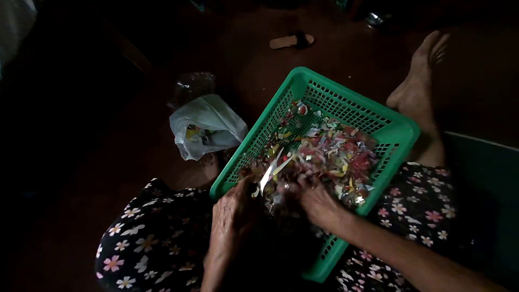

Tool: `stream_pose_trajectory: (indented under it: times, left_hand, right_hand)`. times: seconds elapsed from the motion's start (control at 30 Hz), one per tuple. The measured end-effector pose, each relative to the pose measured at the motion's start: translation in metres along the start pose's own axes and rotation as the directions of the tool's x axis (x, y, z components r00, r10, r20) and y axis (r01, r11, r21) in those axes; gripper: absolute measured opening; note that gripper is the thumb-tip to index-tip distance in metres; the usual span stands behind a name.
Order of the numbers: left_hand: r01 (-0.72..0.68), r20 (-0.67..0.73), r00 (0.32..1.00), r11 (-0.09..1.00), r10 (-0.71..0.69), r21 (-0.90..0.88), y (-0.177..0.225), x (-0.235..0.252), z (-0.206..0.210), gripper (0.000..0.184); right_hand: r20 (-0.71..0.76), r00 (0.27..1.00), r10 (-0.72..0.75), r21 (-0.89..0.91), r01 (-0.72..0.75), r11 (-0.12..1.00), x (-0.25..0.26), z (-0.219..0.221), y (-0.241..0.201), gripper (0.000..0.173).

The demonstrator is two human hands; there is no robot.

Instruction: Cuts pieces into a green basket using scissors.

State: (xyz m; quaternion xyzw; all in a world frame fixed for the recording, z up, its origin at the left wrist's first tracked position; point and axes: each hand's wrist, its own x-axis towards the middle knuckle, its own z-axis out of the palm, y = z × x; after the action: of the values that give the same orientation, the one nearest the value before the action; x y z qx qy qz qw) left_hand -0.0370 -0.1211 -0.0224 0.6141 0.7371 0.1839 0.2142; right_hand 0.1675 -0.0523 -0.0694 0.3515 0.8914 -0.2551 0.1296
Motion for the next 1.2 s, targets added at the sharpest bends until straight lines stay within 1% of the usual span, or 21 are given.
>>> stream_pose_trajectory:
  times: [0.07,0.13,0.2,0.23,0.3,0.33,0.4,0.47,0.53,0.63,0.7,0.77,0.8,0.87,0.9,0.97,1.03,1.07,1.1,1.13,1.2]
  left_hand:
    - [0.027,0.002,1.0,1.0,-0.027,0.007,0.001,0.002,0.004,0.036]
    - [0.054,0.037,0.998,0.998,-0.054,0.016,0.003,0.007,0.011,0.038]
    - [0.056,0.074,0.996,0.998,-0.057,0.014,0.006,0.011,0.019,0.041]
    - [0.047,0.086,0.995,0.999,-0.047,0.008,0.006,0.011,0.024,0.044]
    - [0.008,0.13,0.991,1.0,-0.007,-0.009,0.003,0.012,0.031,0.054]
    - [-0.022,0.148,0.989,1.0,0.025,-0.02,0.001,0.013,0.033,0.059]
    - [-0.074,0.167,0.983,0.997,0.079,-0.034,0.003,0.017,0.038,0.065]
    - [-0.11,0.171,0.979,0.993,0.114,-0.037,0.011,0.023,0.045,0.066]
    - [-0.138,0.121,0.983,0.99,0.14,-0.026,0.016,0.027,0.055,0.063]
    - [-0.106,-0.01,0.994,0.993,0.107,0.06,0.02,0.026,0.065,0.041]
    - [-0.11,-0.089,0.989,0.988,0.12,0.105,0.016,0.023,0.069,0.025]
    - [-0.135,-0.132,0.98,0.983,0.151,0.121,0.01,0.02,0.072,0.018]
    - [-0.127,-0.114,0.984,0.985,0.14,0.113,0.009,0.018,0.07,0.018]
    - [-0.064,0.017,0.998,0.994,0.063,0.086,0.01,0.015,0.058,0.023]
    - [-0.033,0.099,0.995,0.997,0.025,0.075,0.01,0.015,0.052,0.031]
    - [-0.039,0.216,0.976,0.998,0.028,0.046,0.005,0.015,0.048,0.052]
    - [-0.081,0.219,0.973,0.997,0.079,0.0,0.008,0.02,0.051,0.06]
    - [-0.104,0.201,0.974,0.994,0.104,-0.013,0.012,0.022,0.054,0.06]
    - [-0.122,0.18,0.976,0.992,0.123,-0.017,0.015,0.025,0.058,0.057]
    - [-0.126,0.154,0.98,0.992,0.126,-0.009,0.018,0.027,0.062,0.053]
    - [-0.111,0.077,0.991,0.992,0.107,0.054,0.019,0.029,0.07,0.04]
  right_hand:
    - [0.038,0.988,0.152,0.009,-0.152,0.988,0.013,-0.027,0.017,0.063]
    - [-0.073,0.968,0.239,0.054,-0.235,0.97,0.023,-0.039,0.036,0.052]
    - [-0.215,0.937,0.276,0.225,-0.227,0.947,0.032,-0.042,0.05,0.045]
    - [-0.25,0.918,0.308,0.344,-0.213,0.914,0.035,-0.045,0.053,0.042]
    - [-0.226,0.886,0.405,0.514,-0.245,0.822,0.035,-0.055,0.05,0.042]
    - [-0.199,0.877,0.438,0.555,-0.268,0.787,0.033,-0.059,0.047,0.044]
    - [-0.173,0.869,0.464,0.613,-0.274,0.741,0.029,-0.061,0.042,0.037]
    - [-0.163,0.884,0.439,0.634,-0.247,0.733,0.026,-0.054,0.04,0.034]
    - [-0.179,0.892,0.414,0.632,-0.218,0.743,0.022,-0.05,0.034,0.037]
    - [-0.079,0.872,0.483,0.61,-0.341,0.715,0.024,-0.058,0.027,0.041]
    - [-0.014,0.853,0.522,0.597,-0.411,0.688,0.026,-0.065,0.027,0.036]
    - [-0.06,0.856,0.513,0.61,-0.376,0.698,0.027,-0.063,0.033,0.03]
    - [-0.083,0.86,0.503,0.614,-0.354,0.706,0.028,-0.061,0.037,0.03]
    - [-0.114,0.866,0.486,0.606,-0.328,0.725,0.028,-0.059,0.043,0.027]
    - [-0.121,0.867,0.484,0.601,-0.324,0.731,0.028,-0.059,0.044,0.022]
    - [-0.09,0.87,0.484,0.601,-0.34,0.723,0.026,-0.06,0.041,0.021]
    - [-0.091,0.893,0.44,0.605,-0.301,0.737,0.026,-0.057,0.041,0.019]
    - [-0.112,0.907,0.405,0.609,-0.259,0.75,0.026,-0.054,0.041,0.018]
    - [-0.134,0.917,0.377,0.609,-0.224,0.761,0.027,-0.05,0.041,0.018]
    - [-0.124,0.919,0.375,0.607,-0.229,0.761,0.027,-0.049,0.04,0.021]
    - [-0.051,0.906,0.42,0.616,-0.302,0.727,0.029,-0.05,0.038,0.024]
